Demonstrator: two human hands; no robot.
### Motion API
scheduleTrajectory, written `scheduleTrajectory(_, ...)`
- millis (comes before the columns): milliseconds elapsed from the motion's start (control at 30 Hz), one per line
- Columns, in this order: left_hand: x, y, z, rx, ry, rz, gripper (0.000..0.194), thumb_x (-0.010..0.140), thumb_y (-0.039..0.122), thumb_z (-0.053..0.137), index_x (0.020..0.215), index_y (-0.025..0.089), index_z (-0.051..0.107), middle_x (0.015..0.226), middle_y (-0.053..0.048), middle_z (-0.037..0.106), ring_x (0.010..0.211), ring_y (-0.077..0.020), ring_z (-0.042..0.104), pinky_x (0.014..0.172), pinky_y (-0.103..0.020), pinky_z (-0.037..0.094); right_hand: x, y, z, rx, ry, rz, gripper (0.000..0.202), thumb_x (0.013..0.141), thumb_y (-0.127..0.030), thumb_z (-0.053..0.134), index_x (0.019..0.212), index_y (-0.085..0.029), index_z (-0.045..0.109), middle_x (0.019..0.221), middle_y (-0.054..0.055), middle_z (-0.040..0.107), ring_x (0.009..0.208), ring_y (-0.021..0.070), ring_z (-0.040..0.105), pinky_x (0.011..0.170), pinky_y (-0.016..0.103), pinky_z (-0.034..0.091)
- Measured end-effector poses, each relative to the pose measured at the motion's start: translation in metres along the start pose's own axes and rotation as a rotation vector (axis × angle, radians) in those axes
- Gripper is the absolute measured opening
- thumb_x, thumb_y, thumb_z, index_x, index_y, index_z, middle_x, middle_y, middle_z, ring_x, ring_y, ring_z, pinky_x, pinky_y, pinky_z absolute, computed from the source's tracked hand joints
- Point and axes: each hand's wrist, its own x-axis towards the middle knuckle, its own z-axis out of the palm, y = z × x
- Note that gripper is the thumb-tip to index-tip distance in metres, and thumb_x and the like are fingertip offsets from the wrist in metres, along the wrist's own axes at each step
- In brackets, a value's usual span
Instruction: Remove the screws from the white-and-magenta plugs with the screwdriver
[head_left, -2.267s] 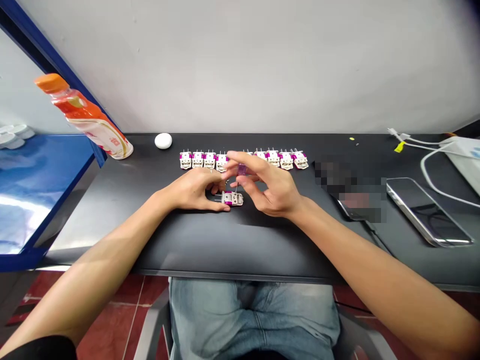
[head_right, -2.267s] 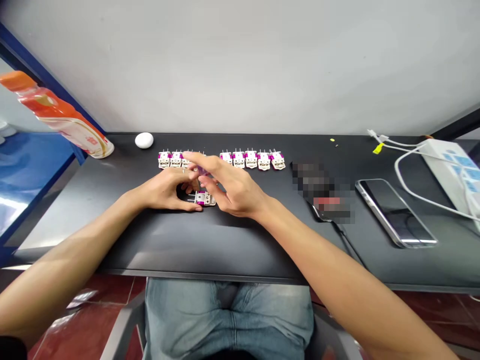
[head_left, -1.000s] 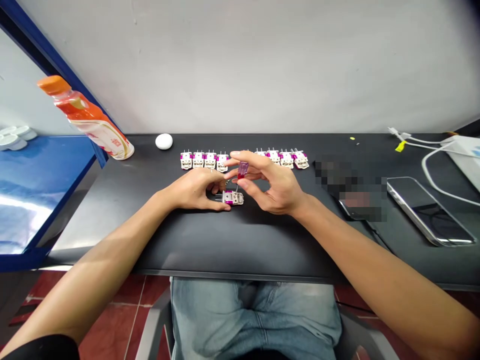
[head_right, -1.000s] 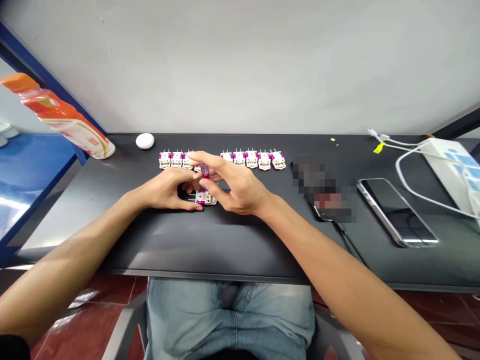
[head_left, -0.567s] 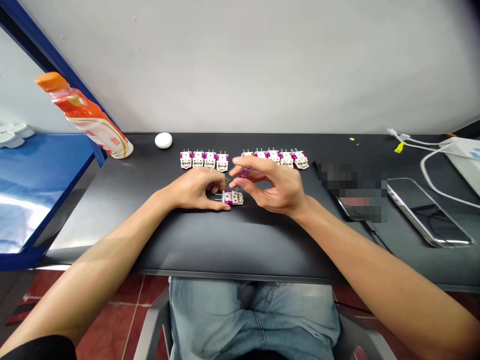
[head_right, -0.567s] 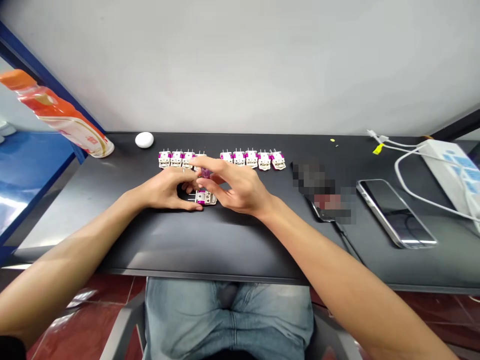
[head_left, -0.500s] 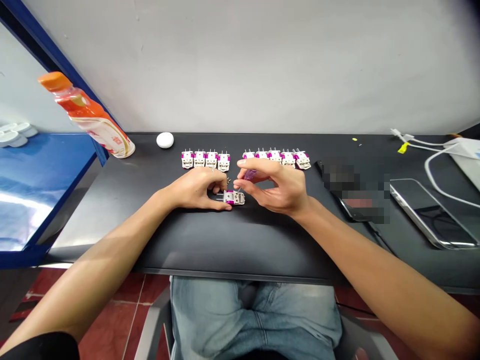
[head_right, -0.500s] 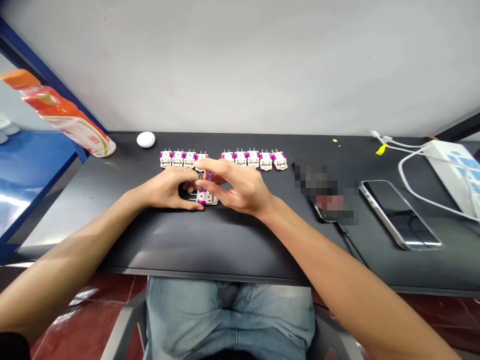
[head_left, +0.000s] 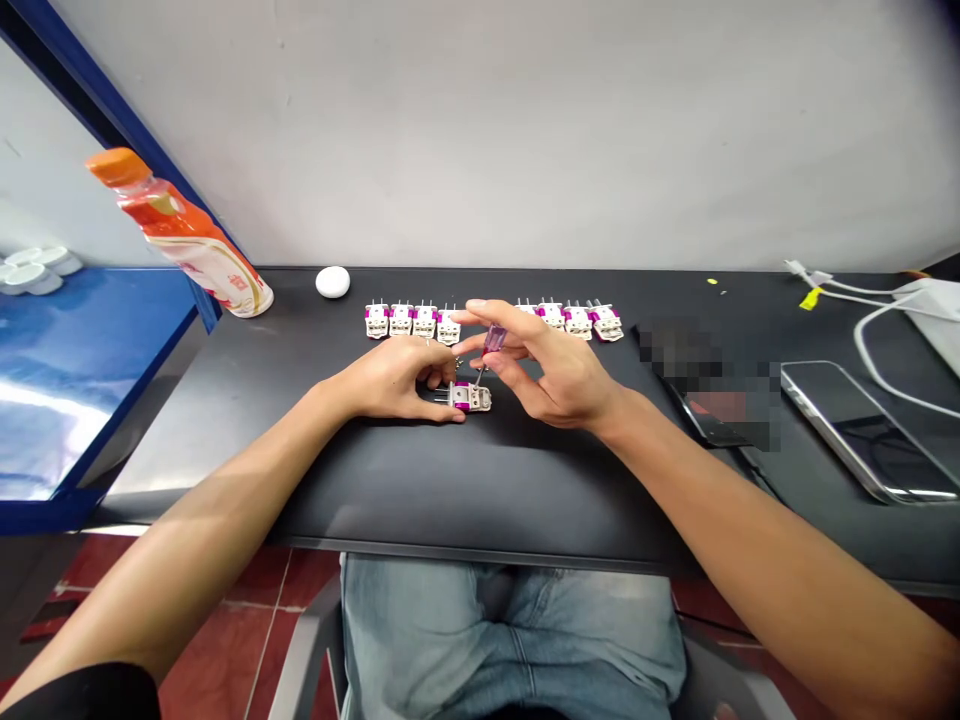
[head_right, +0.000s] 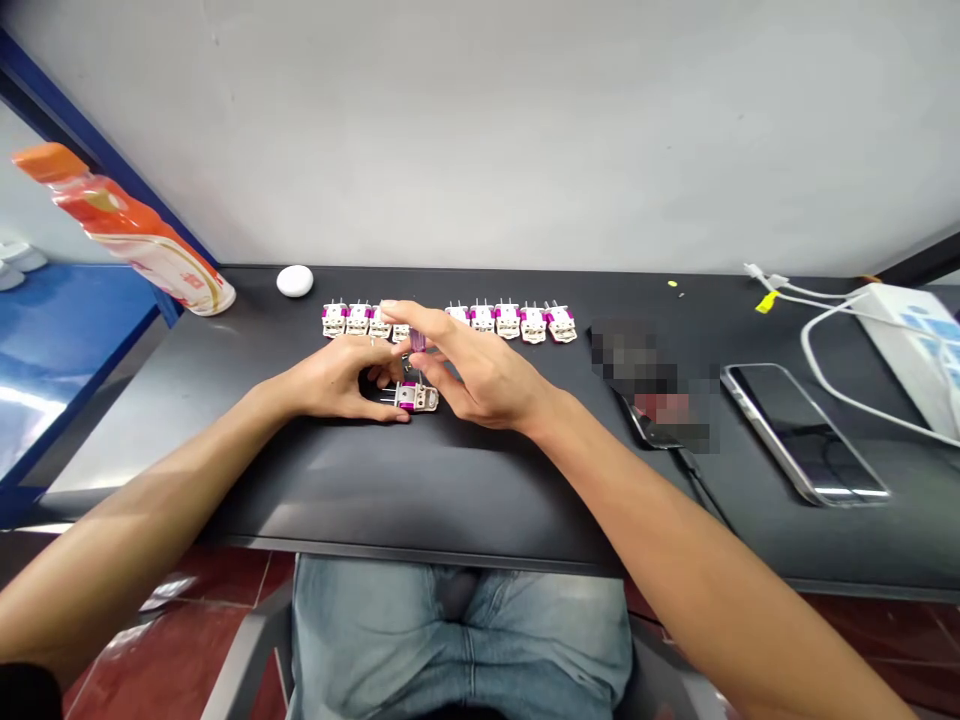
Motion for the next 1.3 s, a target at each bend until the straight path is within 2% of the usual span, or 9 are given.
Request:
scheduleTrajectory(133, 0.000, 0.000, 0.000, 0.023, 0.013, 0.007, 0.044, 0.089, 0.054, 0.092, 0.083, 0.022, 0.061, 0.079, 0.002, 0.067, 0.073, -0.0168, 0.061, 0.071, -0.030, 0.044, 0.000, -0.001, 0.000, -0.144, 0.163, -0.083, 0.059, 0.109, -0.023, 0.081, 0.164, -0.035, 0.063, 0.115, 0.000, 0.091, 0.075, 0.0150, 0.085, 0.072, 0.026, 0.073)
scheduleTrajectory(200, 0.000, 0.000, 0.000, 0.018, 0.015, 0.008, 0.045, 0.088, 0.054, 0.092, 0.083, 0.023, 0.061, 0.079, 0.002, 0.067, 0.073, -0.0170, 0.061, 0.071, -0.030, 0.044, -0.001, -0.001, 0.000, -0.121, 0.116, -0.086, 0.061, 0.112, -0.027, 0.078, 0.169, -0.036, 0.058, 0.127, 0.002, 0.090, 0.079, 0.0151, 0.086, 0.073, 0.026, 0.074)
scheduleTrajectory(300, 0.000, -0.001, 0.000, 0.006, 0.019, 0.013, 0.044, 0.088, 0.055, 0.092, 0.084, 0.022, 0.062, 0.080, 0.001, 0.068, 0.073, -0.0174, 0.062, 0.071, -0.030, 0.045, -0.001, 0.000, -0.001, -0.025, -0.007, -0.032, 0.063, 0.119, -0.022, 0.060, 0.179, -0.036, 0.045, 0.152, 0.007, 0.082, 0.103, 0.0178, 0.091, 0.091, 0.031, 0.077)
scheduleTrajectory(467, 0.000, -0.001, 0.000, 0.036, 0.015, 0.018, 0.047, 0.089, 0.056, 0.092, 0.082, 0.022, 0.060, 0.077, 0.002, 0.066, 0.071, -0.0163, 0.060, 0.069, -0.030, 0.043, 0.000, 0.000, 0.000, -0.109, 0.135, -0.117, 0.067, 0.107, -0.023, 0.084, 0.168, -0.039, 0.060, 0.115, -0.002, 0.090, 0.085, 0.0170, 0.088, 0.079, 0.027, 0.075)
scheduleTrajectory(633, 0.000, 0.000, 0.000, 0.025, 0.014, 0.014, 0.044, 0.089, 0.056, 0.091, 0.085, 0.022, 0.063, 0.081, 0.001, 0.068, 0.073, -0.0171, 0.062, 0.070, -0.030, 0.044, 0.001, -0.001, 0.001, 0.013, 0.006, -0.027, 0.062, 0.118, -0.020, 0.063, 0.177, -0.034, 0.049, 0.146, 0.007, 0.084, 0.101, 0.0168, 0.091, 0.092, 0.030, 0.077)
scheduleTrajectory(800, 0.001, -0.001, 0.000, 0.034, 0.014, 0.014, 0.045, 0.090, 0.058, 0.091, 0.085, 0.022, 0.063, 0.080, 0.001, 0.068, 0.073, -0.0175, 0.062, 0.071, -0.030, 0.045, 0.000, -0.004, 0.005, -0.137, 0.207, -0.054, 0.055, 0.106, -0.025, 0.086, 0.157, -0.036, 0.069, 0.115, -0.002, 0.091, 0.073, 0.0143, 0.085, 0.071, 0.025, 0.074)
scheduleTrajectory(1000, 0.001, -0.001, 0.000, 0.022, 0.016, 0.018, 0.045, 0.090, 0.058, 0.090, 0.085, 0.022, 0.063, 0.080, 0.001, 0.068, 0.072, -0.0172, 0.062, 0.071, -0.030, 0.045, 0.000, -0.002, 0.000, 0.051, -0.023, 0.056, 0.053, 0.119, -0.026, 0.064, 0.170, -0.033, 0.053, 0.140, 0.006, 0.085, 0.095, 0.0158, 0.091, 0.087, 0.028, 0.077)
scheduleTrajectory(1133, 0.000, -0.003, 0.002, 0.042, 0.001, 0.030, 0.042, 0.091, 0.056, 0.089, 0.087, 0.023, 0.064, 0.081, 0.001, 0.067, 0.073, -0.0173, 0.062, 0.072, -0.031, 0.045, 0.000, -0.005, 0.002, 0.057, 0.054, 0.068, 0.045, 0.113, -0.018, 0.073, 0.155, -0.031, 0.065, 0.124, 0.001, 0.087, 0.088, 0.0146, 0.091, 0.079, 0.022, 0.075)
scheduleTrajectory(1300, 0.000, -0.003, 0.003, 0.066, 0.004, 0.017, 0.041, 0.091, 0.056, 0.088, 0.087, 0.023, 0.064, 0.079, 0.002, 0.065, 0.071, -0.0169, 0.060, 0.070, -0.031, 0.044, 0.000, -0.009, 0.011, -0.030, 0.145, 0.027, 0.038, 0.109, -0.015, 0.079, 0.144, -0.026, 0.069, 0.124, 0.003, 0.088, 0.080, 0.0136, 0.089, 0.070, 0.019, 0.073)
